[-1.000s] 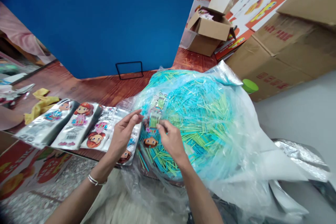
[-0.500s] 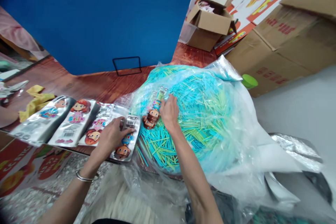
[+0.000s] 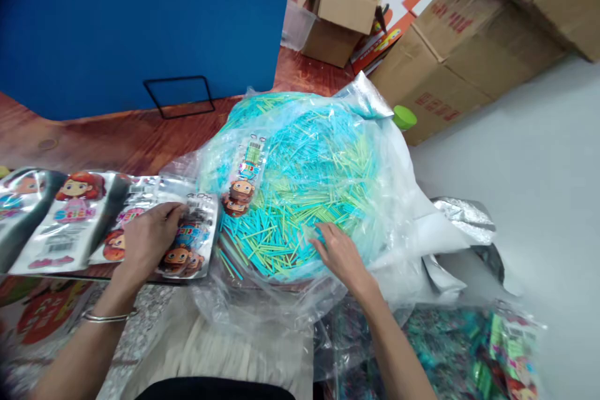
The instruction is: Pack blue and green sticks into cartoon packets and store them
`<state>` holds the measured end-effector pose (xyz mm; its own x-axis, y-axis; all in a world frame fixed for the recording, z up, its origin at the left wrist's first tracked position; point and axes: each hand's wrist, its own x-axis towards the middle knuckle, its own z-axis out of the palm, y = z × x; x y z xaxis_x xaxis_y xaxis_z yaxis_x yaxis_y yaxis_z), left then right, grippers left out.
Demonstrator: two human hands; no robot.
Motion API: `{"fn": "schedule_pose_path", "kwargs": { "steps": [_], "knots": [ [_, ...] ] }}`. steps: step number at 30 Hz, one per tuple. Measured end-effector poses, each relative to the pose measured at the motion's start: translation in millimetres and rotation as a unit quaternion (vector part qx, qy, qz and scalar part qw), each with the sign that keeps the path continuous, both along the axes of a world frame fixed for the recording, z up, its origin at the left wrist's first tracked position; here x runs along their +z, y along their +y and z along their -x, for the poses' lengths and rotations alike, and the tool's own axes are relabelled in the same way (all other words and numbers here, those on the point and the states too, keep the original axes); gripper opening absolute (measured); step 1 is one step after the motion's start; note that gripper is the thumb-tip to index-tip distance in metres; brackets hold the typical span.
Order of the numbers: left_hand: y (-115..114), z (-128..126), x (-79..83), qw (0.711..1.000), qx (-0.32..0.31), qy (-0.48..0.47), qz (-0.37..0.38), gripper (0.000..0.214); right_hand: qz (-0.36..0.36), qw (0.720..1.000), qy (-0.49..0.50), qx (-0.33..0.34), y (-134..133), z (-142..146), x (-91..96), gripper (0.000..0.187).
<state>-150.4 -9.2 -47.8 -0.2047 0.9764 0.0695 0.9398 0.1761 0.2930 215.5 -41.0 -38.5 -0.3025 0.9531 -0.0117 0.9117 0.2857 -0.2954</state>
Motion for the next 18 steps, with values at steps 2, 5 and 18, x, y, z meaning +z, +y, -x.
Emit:
{"fn": "schedule_pose_path", "kwargs": {
  "steps": [2, 5, 18],
  "knots": [
    [-0.9, 0.4, -1.9, 0.999, -0.009, 0.031, -0.017, 0.035, -0.003, 0.999, -0.046, -0.009, -10.4, 6.0, -9.2, 0.043],
    [-1.8, 0.7, -3.0, 0.997, -0.013, 0.047, -0.059, 0.035, -0.018, 0.995, -0.090, -0.038, -16.8, 22.8, -19.5, 0.052],
    [-3.9, 6.0, 6.2, 0.994, -0.014, -0.006, -0.110, 0.030, 0.064, 0.995, -0.047, -0.053, -1.4, 54.7, -19.2, 0.021]
  ]
}}
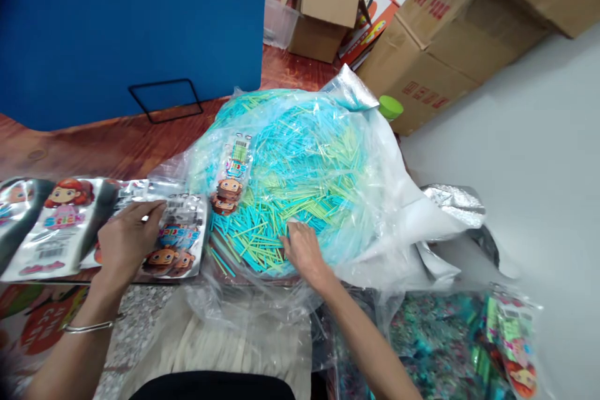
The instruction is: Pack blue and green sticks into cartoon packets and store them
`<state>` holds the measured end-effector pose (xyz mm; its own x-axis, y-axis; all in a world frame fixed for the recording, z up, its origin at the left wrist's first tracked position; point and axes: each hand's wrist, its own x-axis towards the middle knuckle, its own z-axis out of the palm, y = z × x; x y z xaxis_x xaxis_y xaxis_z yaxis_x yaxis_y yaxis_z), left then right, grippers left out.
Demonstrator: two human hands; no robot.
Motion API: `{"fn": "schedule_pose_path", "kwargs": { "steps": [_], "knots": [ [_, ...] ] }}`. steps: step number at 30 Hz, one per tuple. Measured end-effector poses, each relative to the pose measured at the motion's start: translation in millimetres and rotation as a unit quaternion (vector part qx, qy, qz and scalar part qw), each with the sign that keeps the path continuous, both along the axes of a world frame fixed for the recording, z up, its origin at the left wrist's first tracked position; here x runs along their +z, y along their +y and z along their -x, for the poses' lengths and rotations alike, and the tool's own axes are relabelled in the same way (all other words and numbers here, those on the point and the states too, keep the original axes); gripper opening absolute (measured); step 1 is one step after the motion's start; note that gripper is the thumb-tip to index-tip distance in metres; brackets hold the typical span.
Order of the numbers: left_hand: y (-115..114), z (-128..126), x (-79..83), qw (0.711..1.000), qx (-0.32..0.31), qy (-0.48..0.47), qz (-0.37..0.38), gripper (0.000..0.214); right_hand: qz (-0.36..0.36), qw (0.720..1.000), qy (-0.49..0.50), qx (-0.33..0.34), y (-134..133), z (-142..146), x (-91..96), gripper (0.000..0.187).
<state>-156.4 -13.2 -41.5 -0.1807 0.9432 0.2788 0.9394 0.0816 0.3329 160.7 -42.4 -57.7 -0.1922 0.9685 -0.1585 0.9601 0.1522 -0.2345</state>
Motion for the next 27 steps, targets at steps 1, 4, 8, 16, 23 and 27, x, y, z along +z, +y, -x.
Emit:
{"fn": "schedule_pose_path", "kwargs": {
  "steps": [1, 4, 8, 16, 23, 27],
  "knots": [
    [-0.8, 1.6, 1.7, 1.000, 0.005, -0.017, 0.005, 0.029, 0.001, 1.000, 0.013, -0.011, -0.1, 0.8, 0.6, 0.016],
    [-3.3, 8.7, 6.2, 0.995, 0.038, -0.088, 0.026, 0.027, -0.017, 0.995, 0.073, -0.066, 0.0, -3.3, 1.1, 0.012],
    [-4.6, 16.6, 9.4, 0.979, 0.086, -0.181, 0.034, 0.027, -0.082, 0.982, 0.151, -0.074, -0.1, -10.5, 1.9, 0.015],
    [-9.3, 7.3, 15.0, 0.960, 0.077, -0.268, -0.021, 0.028, -0.111, 0.977, 0.104, 0.151, -14.4, 11.6, -4.6, 0.043],
    [-13.2, 7.0, 17.1, 0.954, 0.068, -0.290, -0.043, 0.027, -0.133, 0.986, -0.037, 0.097, -23.8, 24.9, -10.0, 0.032],
    [-20.5, -0.6, 29.4, 0.940, 0.094, -0.319, -0.069, 0.026, -0.126, 0.983, -0.130, 0.026, -29.3, 47.1, -10.4, 0.014]
  ]
}}
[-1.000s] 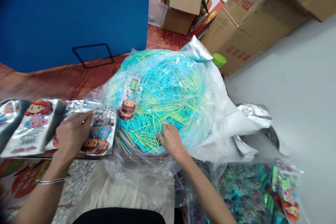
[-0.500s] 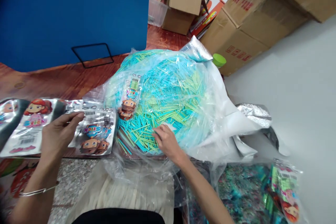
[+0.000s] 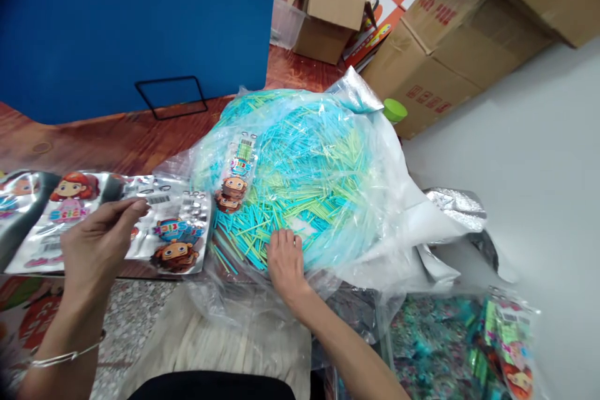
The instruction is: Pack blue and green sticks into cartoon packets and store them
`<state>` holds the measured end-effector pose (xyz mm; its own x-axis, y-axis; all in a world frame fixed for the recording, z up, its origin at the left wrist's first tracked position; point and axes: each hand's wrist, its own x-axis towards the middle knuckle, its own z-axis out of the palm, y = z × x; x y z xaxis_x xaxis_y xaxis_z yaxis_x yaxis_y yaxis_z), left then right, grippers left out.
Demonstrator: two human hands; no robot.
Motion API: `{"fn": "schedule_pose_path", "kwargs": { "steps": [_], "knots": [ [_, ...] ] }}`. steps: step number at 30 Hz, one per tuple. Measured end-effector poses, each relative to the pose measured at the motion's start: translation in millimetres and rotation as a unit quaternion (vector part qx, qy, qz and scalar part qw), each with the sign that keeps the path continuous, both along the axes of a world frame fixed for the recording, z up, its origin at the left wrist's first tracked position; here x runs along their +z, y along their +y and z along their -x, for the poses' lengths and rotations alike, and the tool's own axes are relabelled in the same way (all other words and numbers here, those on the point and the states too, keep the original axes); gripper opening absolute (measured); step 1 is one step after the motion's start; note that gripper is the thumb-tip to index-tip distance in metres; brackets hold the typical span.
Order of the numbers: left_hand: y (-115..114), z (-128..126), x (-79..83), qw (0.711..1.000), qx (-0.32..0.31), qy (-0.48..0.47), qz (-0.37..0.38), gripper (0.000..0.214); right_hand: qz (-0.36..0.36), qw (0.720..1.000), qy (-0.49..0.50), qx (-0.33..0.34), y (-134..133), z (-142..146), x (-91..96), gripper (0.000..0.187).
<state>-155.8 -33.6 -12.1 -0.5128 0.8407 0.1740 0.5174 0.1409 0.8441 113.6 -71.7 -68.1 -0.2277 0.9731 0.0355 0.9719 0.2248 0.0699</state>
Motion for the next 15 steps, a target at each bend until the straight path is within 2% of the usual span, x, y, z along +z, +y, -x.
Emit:
{"fn": "schedule_pose_path", "kwargs": {
  "steps": [3, 6, 11, 15],
  "knots": [
    [-8.7, -11.9, 15.8, 0.997, 0.023, -0.071, -0.024, 0.025, 0.018, 0.999, -0.020, -0.030, -0.6, 9.2, 0.9, 0.018],
    [-14.8, -25.1, 25.1, 0.984, 0.002, -0.176, -0.032, 0.020, 0.028, 0.999, 0.002, -0.028, 2.1, 5.5, -1.0, 0.023],
    [-14.0, -42.7, 16.4, 0.955, -0.069, -0.288, -0.007, 0.016, 0.048, 0.994, 0.085, -0.043, 9.4, -16.7, -5.2, 0.017],
    [-11.8, -51.4, 11.1, 0.944, -0.114, -0.308, 0.022, 0.017, 0.085, 0.988, 0.124, -0.047, 12.7, -28.1, -1.6, 0.018]
  ]
}}
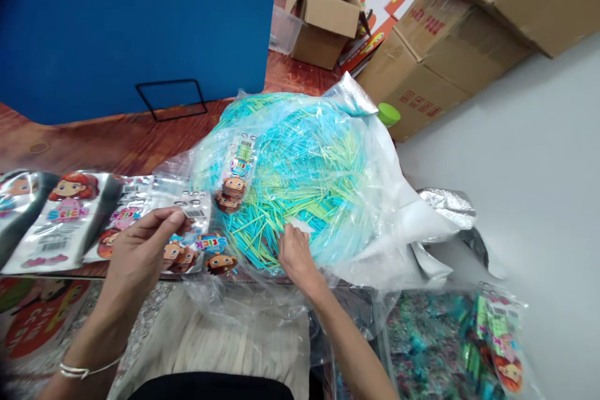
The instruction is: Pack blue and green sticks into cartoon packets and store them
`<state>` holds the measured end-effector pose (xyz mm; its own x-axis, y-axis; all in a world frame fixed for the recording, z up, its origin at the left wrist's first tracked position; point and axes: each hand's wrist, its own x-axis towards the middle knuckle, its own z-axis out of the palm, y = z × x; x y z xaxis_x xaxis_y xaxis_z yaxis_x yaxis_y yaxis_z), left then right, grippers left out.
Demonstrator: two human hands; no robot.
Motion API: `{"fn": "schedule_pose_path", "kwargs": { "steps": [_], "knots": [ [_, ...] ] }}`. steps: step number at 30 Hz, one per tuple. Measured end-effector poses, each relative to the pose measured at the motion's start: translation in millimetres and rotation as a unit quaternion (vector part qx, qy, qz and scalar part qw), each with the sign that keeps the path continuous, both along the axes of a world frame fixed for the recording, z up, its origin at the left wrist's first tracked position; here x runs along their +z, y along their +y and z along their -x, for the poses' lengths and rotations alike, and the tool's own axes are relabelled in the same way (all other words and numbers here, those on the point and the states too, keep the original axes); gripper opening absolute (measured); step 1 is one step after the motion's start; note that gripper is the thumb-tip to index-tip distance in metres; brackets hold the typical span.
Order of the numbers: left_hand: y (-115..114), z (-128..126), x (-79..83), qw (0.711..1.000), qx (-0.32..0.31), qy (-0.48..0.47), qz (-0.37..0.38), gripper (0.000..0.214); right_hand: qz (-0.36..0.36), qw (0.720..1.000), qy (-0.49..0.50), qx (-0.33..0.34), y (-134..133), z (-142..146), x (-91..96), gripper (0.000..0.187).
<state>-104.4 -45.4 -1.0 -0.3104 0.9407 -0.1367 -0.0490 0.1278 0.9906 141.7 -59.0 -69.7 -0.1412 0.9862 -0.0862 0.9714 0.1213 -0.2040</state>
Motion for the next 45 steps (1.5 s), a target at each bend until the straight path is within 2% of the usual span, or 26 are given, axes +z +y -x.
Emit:
{"fn": "schedule_pose_path", "kwargs": {
  "steps": [5, 9, 11, 13, 16, 19, 22, 24, 28, 33, 38, 42, 45],
  "knots": [
    [0.1, -3.6, -0.2, 1.000, -0.015, -0.005, 0.011, 0.019, 0.008, 0.998, -0.011, 0.056, -6.4, 2.5, 11.0, 0.020],
    [0.5, -2.8, -3.1, 1.000, -0.020, 0.005, 0.013, 0.020, 0.022, 0.994, -0.006, 0.103, -13.3, -3.3, 28.2, 0.022],
    [1.5, -2.6, -4.5, 1.000, -0.018, 0.009, 0.015, 0.021, 0.043, 0.992, 0.039, 0.112, -13.1, -11.7, 37.1, 0.019],
    [3.1, -3.1, -5.5, 1.000, -0.020, 0.012, 0.017, 0.021, 0.069, 0.985, 0.133, 0.087, -9.7, -21.1, 43.0, 0.018],
    [5.9, -5.9, -6.0, 0.999, -0.029, 0.008, 0.019, 0.021, 0.071, 0.943, 0.326, -0.005, 0.4, -31.5, 42.6, 0.021],
    [8.7, -10.6, -4.9, 0.999, -0.033, 0.000, 0.021, 0.023, 0.004, 0.870, 0.481, -0.109, 13.2, -35.1, 30.1, 0.024],
    [11.4, -15.6, -3.1, 0.999, -0.036, -0.007, 0.027, 0.024, -0.063, 0.811, 0.557, -0.167, 23.6, -34.1, 11.3, 0.024],
    [13.1, -18.1, -2.5, 0.999, -0.041, -0.013, 0.028, 0.023, -0.069, 0.795, 0.576, -0.176, 26.9, -32.5, 0.1, 0.025],
    [16.4, -21.1, -3.9, 0.998, -0.059, -0.013, 0.028, 0.022, -0.038, 0.801, 0.570, -0.180, 23.6, -28.7, -11.7, 0.024],
    [20.4, -24.4, -7.4, 0.997, -0.069, -0.006, 0.041, 0.027, -0.055, 0.826, 0.543, -0.143, 15.9, -23.3, -11.8, 0.017],
    [23.5, -28.2, -10.0, 0.995, -0.085, -0.005, 0.047, 0.029, -0.022, 0.852, 0.508, -0.123, 15.8, -19.3, -10.9, 0.021],
    [25.1, -29.3, -9.2, 0.995, -0.082, -0.007, 0.060, 0.029, 0.002, 0.870, 0.482, -0.104, 16.1, -14.2, -4.4, 0.028],
    [25.7, -27.5, -9.0, 0.995, -0.078, -0.006, 0.064, 0.027, -0.008, 0.885, 0.456, -0.093, 14.7, -6.9, 10.4, 0.033]
  ]
}}
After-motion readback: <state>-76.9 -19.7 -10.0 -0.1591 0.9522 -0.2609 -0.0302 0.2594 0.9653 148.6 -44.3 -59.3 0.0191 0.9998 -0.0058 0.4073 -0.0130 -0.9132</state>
